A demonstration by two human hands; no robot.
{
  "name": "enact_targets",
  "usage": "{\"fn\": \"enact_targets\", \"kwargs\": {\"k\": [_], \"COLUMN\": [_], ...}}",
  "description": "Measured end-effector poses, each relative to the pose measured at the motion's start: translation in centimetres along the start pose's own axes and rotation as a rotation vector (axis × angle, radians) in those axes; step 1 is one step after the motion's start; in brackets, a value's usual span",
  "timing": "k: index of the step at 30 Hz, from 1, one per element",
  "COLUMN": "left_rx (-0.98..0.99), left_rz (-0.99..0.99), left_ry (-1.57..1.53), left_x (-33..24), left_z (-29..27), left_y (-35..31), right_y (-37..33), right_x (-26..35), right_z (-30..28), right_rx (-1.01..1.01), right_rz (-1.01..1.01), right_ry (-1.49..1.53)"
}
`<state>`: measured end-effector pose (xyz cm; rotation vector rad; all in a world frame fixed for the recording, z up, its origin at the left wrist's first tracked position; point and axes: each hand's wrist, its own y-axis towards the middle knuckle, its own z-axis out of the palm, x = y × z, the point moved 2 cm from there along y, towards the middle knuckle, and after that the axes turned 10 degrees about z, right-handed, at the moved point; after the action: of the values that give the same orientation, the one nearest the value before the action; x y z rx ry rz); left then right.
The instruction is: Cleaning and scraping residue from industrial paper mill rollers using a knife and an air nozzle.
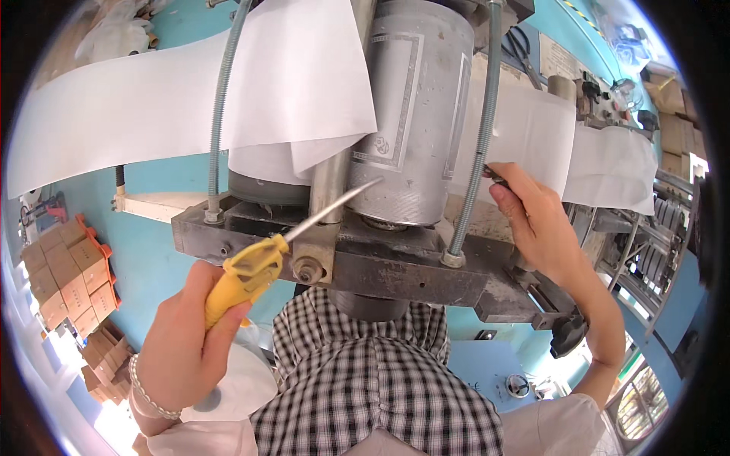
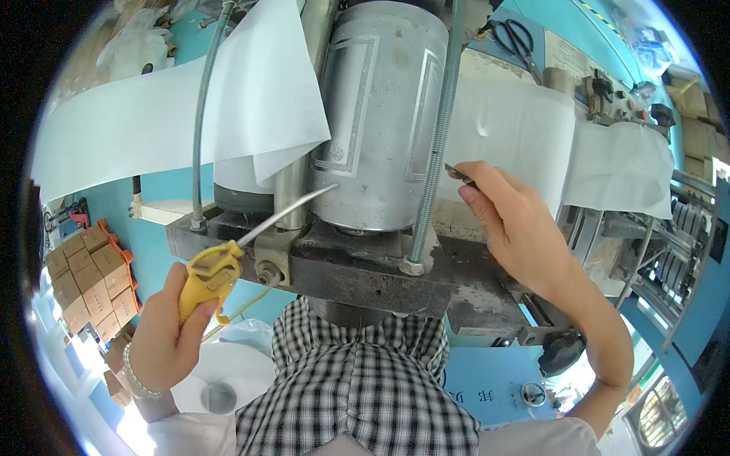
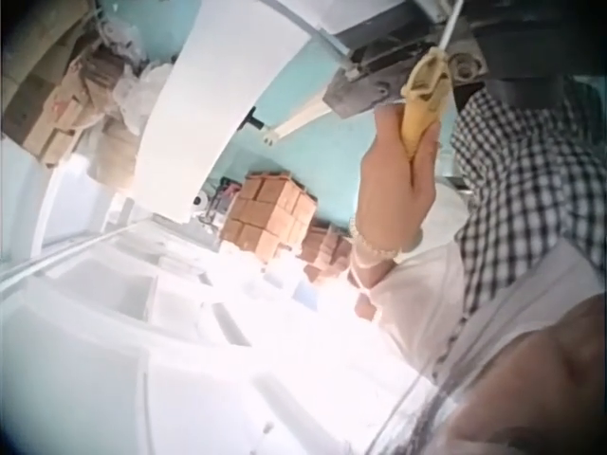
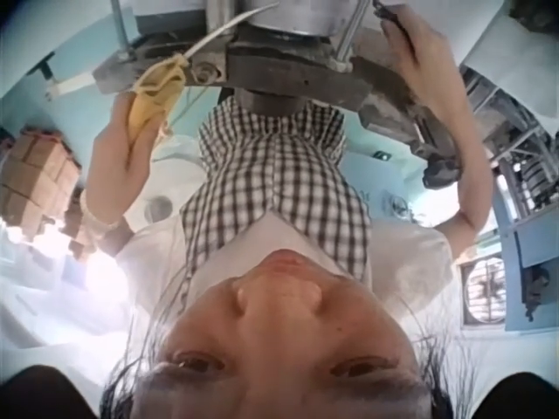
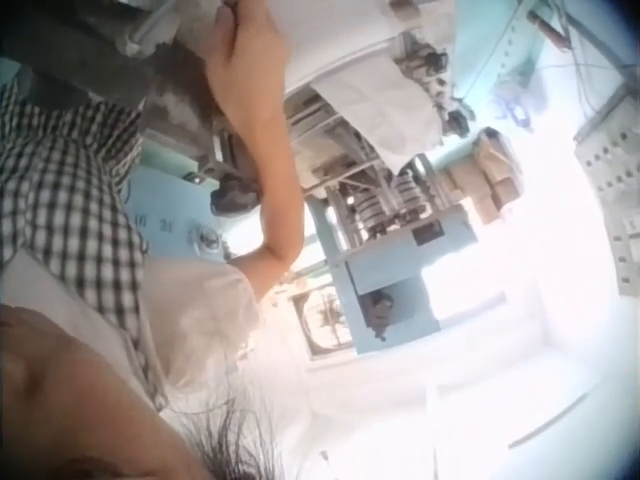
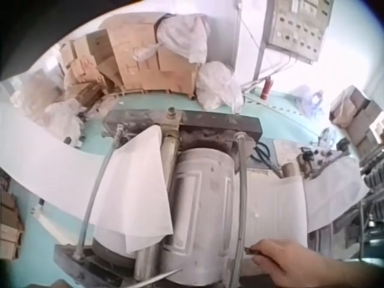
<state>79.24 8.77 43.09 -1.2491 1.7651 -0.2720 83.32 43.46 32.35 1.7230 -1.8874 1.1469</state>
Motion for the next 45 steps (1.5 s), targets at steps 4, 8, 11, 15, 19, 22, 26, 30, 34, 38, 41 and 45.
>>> {"fn": "enact_targets", "kwargs": {"k": [4,8,11,15,19,22,26,30,34,38,41,45], "left_rx": [-0.083,-0.113,-0.122,-0.048,-0.059,-0.075,-0.053,-0.079,-0.076,-0.068,-0.079,-0.069], "left_rz": [0.016,0.072,0.049,0.028,0.046,0.063,0.051,0.1,0.114,0.119,0.157,0.164], "left_ry": [0.03,0.093,0.088,-0.015,-0.092,-0.128,-0.184,-0.214,-0.246,-0.249,-0.227,-0.225], "left_x": [0.5,0.9,1.0,1.0,2.2,2.7,3.4,3.9,4.2,3.8,3.6,3.1], "left_z": [-0.1,0.0,0.2,-0.2,0.3,0.7,1.0,1.3,1.8,1.8,1.8,1.9], "left_y": [-0.5,-0.2,-0.8,-0.7,-0.9,-1.3,-1.2,-1.3,-0.6,0.0,0.4,0.7], "right_y": [-0.7,-1.5,0.8,1.4,2.4,2.9,2.8,2.8,2.5,1.2,1.6,1.4], "right_x": [1.8,4.2,5.7,7.6,8.1,8.4,8.9,9.0,8.8,8.9,9.4,9.9], "right_z": [-1.1,-2.2,-1.1,0.8,1.6,1.8,1.3,1.7,1.9,2.7,3.3,1.8], "right_rx": [-0.051,-0.104,-0.1,-0.049,0.034,0.067,0.087,0.006,-0.027,-0.043,-0.164,-0.179], "right_rz": [0.184,0.055,-0.258,-0.238,-0.118,-0.177,-0.211,-0.297,-0.305,-0.198,-0.122,0.002], "right_ry": [0.018,-0.045,-0.139,-0.119,-0.169,-0.255,-0.456,-0.501,-0.471,-0.527,-0.534,-0.51]}}
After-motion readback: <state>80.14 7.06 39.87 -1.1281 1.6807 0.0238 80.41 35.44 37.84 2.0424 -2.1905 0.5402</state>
